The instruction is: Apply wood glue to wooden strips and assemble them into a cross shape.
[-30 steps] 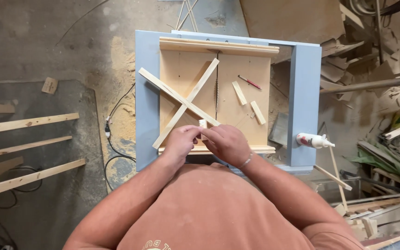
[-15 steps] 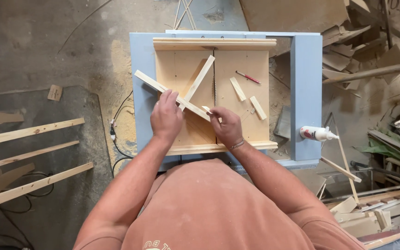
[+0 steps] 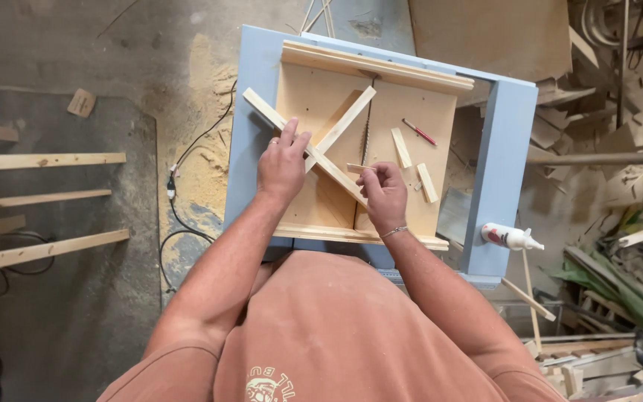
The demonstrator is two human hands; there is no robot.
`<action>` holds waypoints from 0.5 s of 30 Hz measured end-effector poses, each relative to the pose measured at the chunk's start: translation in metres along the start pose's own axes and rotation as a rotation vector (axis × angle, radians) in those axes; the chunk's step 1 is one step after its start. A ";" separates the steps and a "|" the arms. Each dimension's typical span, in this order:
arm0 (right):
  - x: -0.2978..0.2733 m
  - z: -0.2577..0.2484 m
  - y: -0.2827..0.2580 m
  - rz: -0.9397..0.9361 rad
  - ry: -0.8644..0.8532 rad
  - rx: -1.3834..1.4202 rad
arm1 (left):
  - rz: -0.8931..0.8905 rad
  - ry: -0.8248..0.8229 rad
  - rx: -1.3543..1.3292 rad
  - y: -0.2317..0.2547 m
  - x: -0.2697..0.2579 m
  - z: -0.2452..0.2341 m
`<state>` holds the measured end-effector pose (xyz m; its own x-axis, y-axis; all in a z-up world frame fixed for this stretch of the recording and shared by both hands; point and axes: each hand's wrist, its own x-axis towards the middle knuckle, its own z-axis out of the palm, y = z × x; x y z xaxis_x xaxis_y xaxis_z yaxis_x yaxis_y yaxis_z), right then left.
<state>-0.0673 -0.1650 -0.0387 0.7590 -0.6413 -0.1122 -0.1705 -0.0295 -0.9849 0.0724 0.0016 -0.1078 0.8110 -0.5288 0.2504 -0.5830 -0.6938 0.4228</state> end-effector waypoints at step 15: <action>-0.008 0.010 0.006 0.005 -0.175 -0.441 | -0.126 -0.036 -0.267 0.001 -0.002 0.005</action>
<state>-0.0681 -0.1520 -0.0446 0.8455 -0.5047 -0.1743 -0.3959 -0.3737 -0.8388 0.0698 -0.0006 -0.1119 0.8712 -0.4669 0.1517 -0.4397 -0.6045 0.6643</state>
